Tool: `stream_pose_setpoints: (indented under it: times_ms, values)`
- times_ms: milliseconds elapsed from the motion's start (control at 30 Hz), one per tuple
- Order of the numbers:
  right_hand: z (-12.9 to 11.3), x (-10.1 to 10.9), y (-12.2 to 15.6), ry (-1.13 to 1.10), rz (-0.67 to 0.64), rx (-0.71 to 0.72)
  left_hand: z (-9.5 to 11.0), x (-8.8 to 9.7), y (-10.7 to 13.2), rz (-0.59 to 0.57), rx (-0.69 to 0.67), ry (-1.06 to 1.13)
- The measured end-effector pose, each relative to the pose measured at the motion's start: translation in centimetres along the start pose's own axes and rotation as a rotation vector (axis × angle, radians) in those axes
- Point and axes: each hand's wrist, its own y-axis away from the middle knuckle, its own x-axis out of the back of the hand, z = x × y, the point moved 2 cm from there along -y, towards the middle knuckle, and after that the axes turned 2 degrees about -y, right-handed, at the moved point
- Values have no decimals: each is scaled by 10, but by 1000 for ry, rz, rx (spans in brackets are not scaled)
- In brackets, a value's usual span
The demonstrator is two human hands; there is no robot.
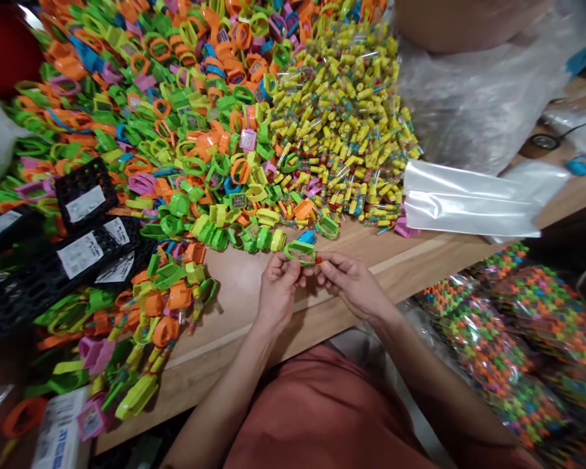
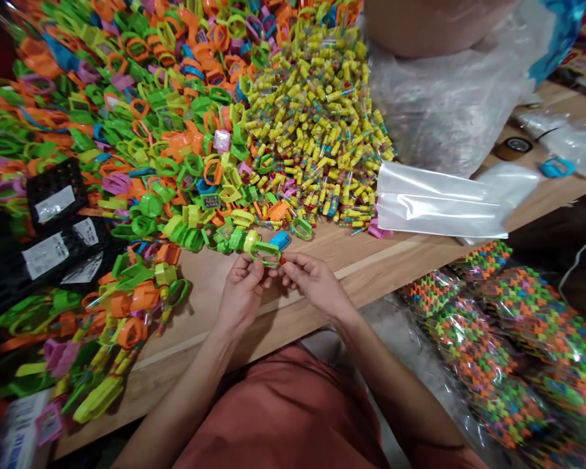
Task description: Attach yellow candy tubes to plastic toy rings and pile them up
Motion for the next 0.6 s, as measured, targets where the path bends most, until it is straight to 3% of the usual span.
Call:
stream_pose_setpoints:
  times_ms: [400,600]
  values:
    - [-4,-2,2,-155,-88,-105,4,4,1,-32,-52,-64]
    - [4,-5,0,-135,-109,-102,1,5,5,-60,-162,-264]
